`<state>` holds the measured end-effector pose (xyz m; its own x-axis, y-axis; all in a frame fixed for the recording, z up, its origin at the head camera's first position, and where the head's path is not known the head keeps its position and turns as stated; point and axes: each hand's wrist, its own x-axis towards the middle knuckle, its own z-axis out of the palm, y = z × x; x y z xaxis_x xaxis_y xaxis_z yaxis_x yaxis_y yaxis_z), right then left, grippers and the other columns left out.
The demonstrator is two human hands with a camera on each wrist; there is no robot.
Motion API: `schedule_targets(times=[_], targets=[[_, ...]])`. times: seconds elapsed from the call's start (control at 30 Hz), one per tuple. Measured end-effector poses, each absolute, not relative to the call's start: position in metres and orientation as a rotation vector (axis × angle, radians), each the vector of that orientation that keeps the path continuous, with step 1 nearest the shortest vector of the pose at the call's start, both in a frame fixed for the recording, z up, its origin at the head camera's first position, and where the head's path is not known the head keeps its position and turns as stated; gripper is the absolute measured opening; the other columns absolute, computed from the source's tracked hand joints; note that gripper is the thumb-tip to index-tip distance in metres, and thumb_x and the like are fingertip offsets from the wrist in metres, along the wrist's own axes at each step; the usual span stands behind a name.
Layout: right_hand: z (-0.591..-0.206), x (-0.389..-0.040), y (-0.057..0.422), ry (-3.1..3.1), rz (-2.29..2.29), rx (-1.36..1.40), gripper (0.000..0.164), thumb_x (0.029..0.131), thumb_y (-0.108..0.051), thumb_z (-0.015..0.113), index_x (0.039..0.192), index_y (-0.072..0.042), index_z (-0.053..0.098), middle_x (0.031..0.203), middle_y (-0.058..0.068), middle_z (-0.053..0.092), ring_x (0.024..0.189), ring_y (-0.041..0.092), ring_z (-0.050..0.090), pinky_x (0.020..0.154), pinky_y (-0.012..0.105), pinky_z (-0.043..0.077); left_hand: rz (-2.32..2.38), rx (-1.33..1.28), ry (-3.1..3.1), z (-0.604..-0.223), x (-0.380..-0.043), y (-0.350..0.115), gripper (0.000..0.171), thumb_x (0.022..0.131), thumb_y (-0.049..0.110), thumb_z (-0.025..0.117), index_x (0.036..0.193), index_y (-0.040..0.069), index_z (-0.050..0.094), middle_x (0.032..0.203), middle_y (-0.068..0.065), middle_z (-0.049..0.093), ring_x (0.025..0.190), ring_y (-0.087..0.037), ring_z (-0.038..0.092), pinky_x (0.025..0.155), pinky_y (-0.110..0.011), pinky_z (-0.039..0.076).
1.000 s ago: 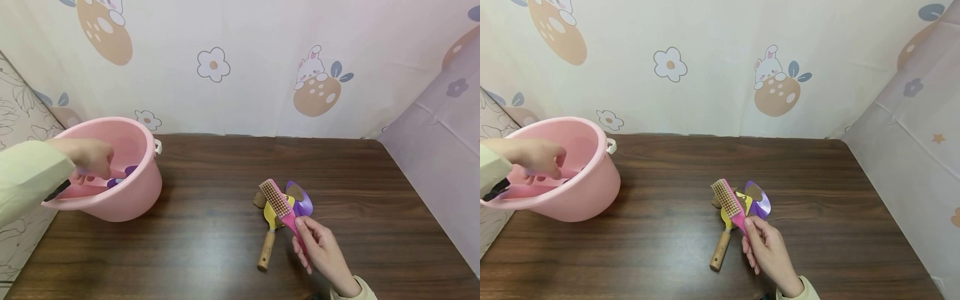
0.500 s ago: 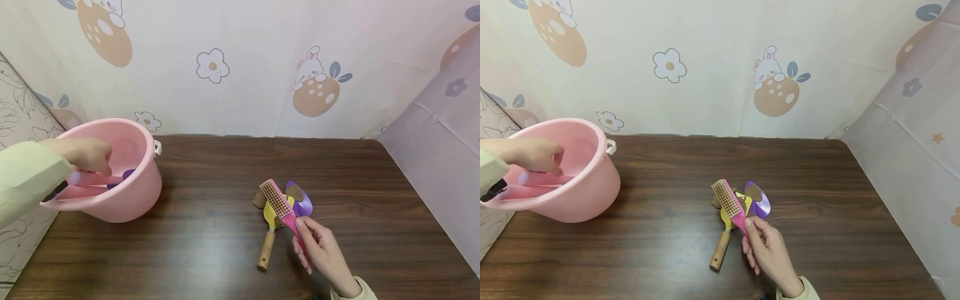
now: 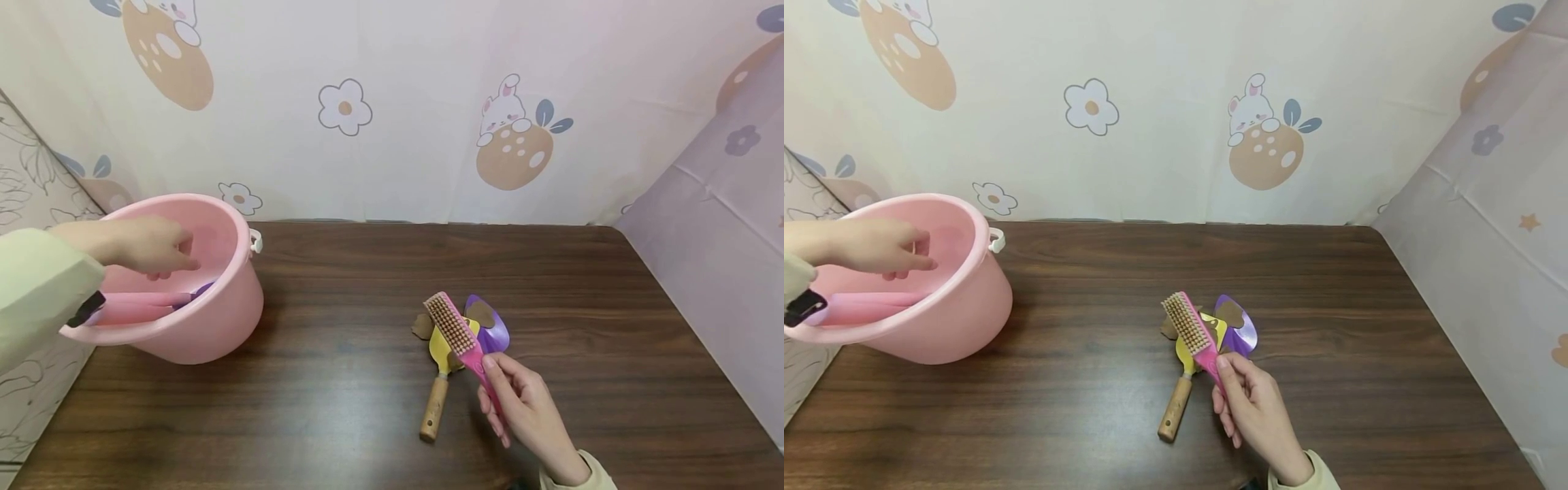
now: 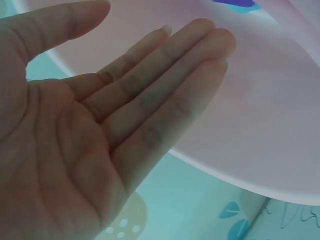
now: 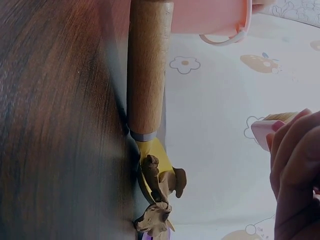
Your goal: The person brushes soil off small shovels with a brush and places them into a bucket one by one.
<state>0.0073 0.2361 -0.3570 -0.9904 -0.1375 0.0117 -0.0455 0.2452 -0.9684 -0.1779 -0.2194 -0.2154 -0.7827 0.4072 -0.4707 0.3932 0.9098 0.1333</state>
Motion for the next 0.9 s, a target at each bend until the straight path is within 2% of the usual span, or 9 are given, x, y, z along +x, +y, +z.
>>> schedule_targets(times=[0.23,0.43,0.53,0.7,0.9], targets=[[-0.356,0.008,0.237,2.408,-1.866,-0.152,0.03,0.104,-0.016,0.035,0.083,0.0,0.049,0.056,0.01,0.051,0.033,0.013,0.047,0.026,0.031,0.037,0.051,0.704,2.815,-0.21,-0.168,-0.204,0.019,0.09,0.019,0.058,0.073,0.011,0.055,0.059,0.003,0.047,0.057,-0.012,0.043,0.058,-0.029,0.034],[-0.357,0.008,0.238,2.398,-1.879,-0.189,0.03,0.104,-0.014,0.034,0.083,0.0,0.048,0.056,0.012,0.05,0.033,0.014,0.047,0.026,0.031,0.037,0.129,0.561,3.01,-0.199,-0.153,-0.188,0.025,0.092,0.024,0.048,0.071,0.012,0.045,0.06,-0.001,0.04,0.058,-0.017,0.039,0.057,-0.032,0.028],[-0.357,0.008,0.238,2.395,-1.887,-0.183,0.03,0.104,-0.014,0.034,0.083,0.001,0.048,0.056,0.013,0.05,0.033,0.014,0.047,0.026,0.031,0.037,0.228,0.564,3.098,-0.195,-0.14,-0.177,0.03,0.095,0.028,0.042,0.068,0.013,0.042,0.059,-0.001,0.038,0.056,-0.015,0.037,0.055,-0.03,0.027],[-0.357,0.008,0.237,2.395,-1.889,-0.176,0.03,0.104,-0.014,0.034,0.083,0.001,0.048,0.056,0.013,0.05,0.033,0.014,0.047,0.026,0.031,0.037,0.482,0.699,3.173,-0.206,-0.113,-0.152,0.031,0.096,0.029,0.048,0.068,0.016,0.05,0.055,0.006,0.044,0.049,-0.009,0.038,0.05,-0.026,0.031],[-0.357,0.01,0.238,2.407,-1.882,-0.175,0.029,0.104,-0.013,0.034,0.083,0.001,0.049,0.056,0.013,0.05,0.033,0.014,0.047,0.026,0.031,0.037,0.645,0.771,3.13,-0.233,-0.089,-0.124,0.02,0.094,0.028,0.057,0.077,0.017,0.057,0.053,0.01,0.047,0.048,-0.006,0.042,0.049,-0.025,0.035]])
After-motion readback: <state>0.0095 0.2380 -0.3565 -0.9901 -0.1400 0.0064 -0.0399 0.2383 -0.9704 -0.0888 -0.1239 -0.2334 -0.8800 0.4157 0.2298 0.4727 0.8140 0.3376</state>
